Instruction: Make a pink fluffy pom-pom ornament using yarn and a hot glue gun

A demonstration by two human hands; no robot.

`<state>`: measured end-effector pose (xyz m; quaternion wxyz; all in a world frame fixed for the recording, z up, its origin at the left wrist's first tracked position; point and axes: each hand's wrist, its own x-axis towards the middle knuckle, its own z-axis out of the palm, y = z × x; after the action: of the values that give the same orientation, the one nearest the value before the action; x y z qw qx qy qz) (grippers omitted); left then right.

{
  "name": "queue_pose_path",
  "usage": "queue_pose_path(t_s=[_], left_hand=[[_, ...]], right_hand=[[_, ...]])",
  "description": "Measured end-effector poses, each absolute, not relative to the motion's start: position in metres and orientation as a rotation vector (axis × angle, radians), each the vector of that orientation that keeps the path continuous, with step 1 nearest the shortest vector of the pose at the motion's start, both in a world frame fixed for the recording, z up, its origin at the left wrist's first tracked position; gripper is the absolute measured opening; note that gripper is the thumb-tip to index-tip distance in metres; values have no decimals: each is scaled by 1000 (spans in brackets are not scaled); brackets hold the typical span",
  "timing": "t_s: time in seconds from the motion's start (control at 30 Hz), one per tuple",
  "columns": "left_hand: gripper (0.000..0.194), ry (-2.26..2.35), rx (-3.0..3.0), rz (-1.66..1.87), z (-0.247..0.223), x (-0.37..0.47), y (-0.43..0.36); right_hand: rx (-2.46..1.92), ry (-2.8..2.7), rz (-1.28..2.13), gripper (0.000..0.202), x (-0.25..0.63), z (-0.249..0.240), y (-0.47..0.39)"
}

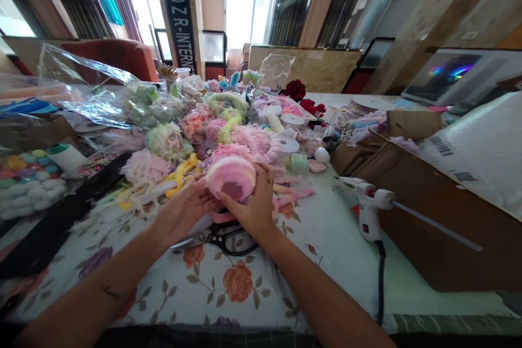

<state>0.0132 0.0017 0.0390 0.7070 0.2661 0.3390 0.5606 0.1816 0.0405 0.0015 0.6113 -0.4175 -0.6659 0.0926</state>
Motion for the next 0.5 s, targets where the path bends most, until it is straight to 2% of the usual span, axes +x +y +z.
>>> queue_pose_path(t_s=[0.13, 0.3, 0.5], left_hand=[[28, 918, 928, 1177, 38, 2, 0], [46, 1850, 1771, 1045, 58, -22, 0], [65, 2520, 1996, 563, 70, -77, -26]], right_hand=[[-1009, -1462, 340, 66, 179, 1, 42], [-1097, -1322, 489, 54, 184, 0, 45], [-1107, -1308, 528, 56, 185, 1, 43]])
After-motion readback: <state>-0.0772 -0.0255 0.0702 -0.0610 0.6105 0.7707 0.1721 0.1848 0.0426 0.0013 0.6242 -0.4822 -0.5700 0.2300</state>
